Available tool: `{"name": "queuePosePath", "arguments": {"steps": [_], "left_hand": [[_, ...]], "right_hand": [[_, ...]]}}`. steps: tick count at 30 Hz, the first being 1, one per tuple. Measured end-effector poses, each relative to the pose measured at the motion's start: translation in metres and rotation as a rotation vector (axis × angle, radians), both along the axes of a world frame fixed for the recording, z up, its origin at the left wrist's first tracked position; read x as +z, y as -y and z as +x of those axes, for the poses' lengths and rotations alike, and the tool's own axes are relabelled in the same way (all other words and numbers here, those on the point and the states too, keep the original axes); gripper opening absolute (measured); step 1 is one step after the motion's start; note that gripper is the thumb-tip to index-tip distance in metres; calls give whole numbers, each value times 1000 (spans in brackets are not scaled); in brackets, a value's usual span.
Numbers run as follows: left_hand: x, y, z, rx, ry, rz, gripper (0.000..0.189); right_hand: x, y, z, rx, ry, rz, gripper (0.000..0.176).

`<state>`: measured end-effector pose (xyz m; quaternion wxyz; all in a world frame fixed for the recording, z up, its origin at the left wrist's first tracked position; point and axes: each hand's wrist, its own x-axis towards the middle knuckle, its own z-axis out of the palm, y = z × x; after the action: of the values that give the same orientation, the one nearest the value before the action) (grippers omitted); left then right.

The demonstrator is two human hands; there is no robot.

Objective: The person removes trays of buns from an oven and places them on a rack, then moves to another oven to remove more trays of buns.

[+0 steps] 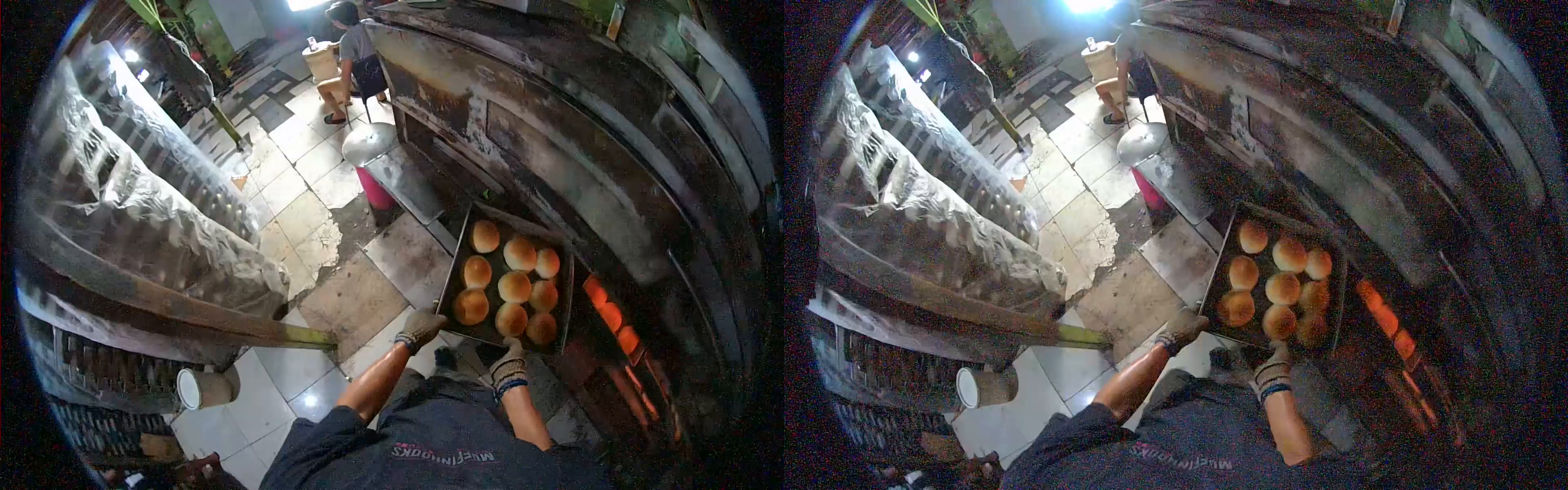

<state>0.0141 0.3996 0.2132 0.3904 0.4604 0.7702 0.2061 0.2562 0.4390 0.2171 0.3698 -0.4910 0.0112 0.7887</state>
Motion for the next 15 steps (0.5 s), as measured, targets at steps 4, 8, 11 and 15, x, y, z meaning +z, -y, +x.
{"name": "queuePosePath", "arguments": {"steps": [4,8,11,15], "left_hand": [[30,-50,-21,93,104,-36,42],[-8,-78,-63,106,281,-22,54],[-76,-76,-120,80,365,314,61],[-86,-33,-250,13,264,-166,60]], "right_hand": [[5,-21,-37,-94,36,34,26],[-32,-41,-56,-114,157,-51,16],[-36,-52,-69,-252,-1050,-413,24],[-69,-105,-99,-471,-133,23,22]]}}
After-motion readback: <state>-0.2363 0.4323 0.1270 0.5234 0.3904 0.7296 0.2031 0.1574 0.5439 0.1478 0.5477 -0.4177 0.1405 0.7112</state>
